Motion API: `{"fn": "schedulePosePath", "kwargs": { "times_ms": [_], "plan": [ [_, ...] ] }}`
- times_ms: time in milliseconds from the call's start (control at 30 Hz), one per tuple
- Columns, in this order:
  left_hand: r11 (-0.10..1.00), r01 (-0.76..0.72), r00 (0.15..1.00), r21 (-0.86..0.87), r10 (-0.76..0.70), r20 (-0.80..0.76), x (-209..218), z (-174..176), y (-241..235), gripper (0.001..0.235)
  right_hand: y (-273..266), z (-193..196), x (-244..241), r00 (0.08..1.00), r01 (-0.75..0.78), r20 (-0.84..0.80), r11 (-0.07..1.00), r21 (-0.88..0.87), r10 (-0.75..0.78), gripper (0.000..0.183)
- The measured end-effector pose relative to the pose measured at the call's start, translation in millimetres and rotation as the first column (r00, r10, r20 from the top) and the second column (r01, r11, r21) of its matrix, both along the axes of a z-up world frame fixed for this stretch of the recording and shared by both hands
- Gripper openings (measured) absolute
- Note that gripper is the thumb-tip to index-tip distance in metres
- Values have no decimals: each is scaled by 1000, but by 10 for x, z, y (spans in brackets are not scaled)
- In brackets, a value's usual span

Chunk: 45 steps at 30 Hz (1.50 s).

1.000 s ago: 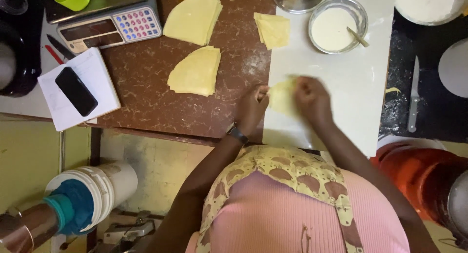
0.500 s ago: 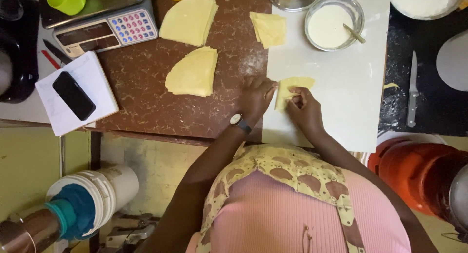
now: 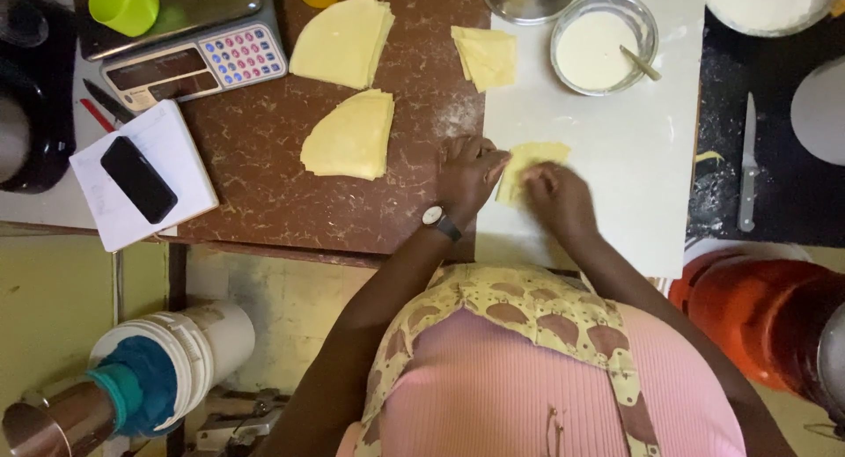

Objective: The person folds quarter-circle pieces of dough on a white cutting board. They repeatedly pick up a piece, fold it in half, and press the edges together with their hands. The folded pieces are stacked on the board.

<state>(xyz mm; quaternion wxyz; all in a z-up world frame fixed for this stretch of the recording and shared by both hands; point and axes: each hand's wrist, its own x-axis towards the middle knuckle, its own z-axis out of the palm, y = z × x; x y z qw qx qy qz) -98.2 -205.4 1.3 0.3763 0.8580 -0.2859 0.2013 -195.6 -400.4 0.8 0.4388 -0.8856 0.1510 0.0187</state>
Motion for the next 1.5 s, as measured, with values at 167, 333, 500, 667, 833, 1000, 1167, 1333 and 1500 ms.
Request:
{"fn": "schedulePosePath", "kwargs": {
  "times_ms": [167, 333, 500, 667, 833, 1000, 1167, 1333, 1500],
  "plan": [
    [994, -13, 992, 108, -1, 126, 19, -35, 31, 23, -653, 273, 621, 882, 139, 417, 724, -676, 220, 44],
    [978, -41, 999, 206, 36, 29, -18, -203, 6, 13, -1230, -84, 1060, 834, 123, 430, 644, -755, 345, 26],
    [972, -66, 998, 227, 60, 33, -15, -189, 15, 9, -1257, 136, 975, 862, 108, 356, 555, -825, 360, 52],
    [985, -45, 988, 167, 20, 152, 45, -217, 46, 14, -915, -705, 618, 860, -51, 452, 922, -384, 236, 23],
    [987, -66, 984, 149, 39, 176, 59, -282, 11, 15, -318, -115, 229, 808, -121, 381, 761, -637, 448, 46],
    [989, -64, 982, 134, 38, 186, 72, -288, 17, 15, -230, 62, 157, 906, -214, 157, 745, -632, 393, 49],
    [985, -78, 977, 157, 44, 208, 72, -303, 22, 13, -482, 23, 5, 884, 15, 298, 615, -789, 361, 40],
    [989, -73, 980, 127, 48, 195, 60, -272, 6, 14, -199, 81, 34, 866, -68, 280, 653, -754, 414, 52],
    [990, -79, 983, 113, 58, 173, 26, -302, 0, 18, -195, 55, 13, 889, -131, 210, 665, -735, 408, 52]
  ]
}}
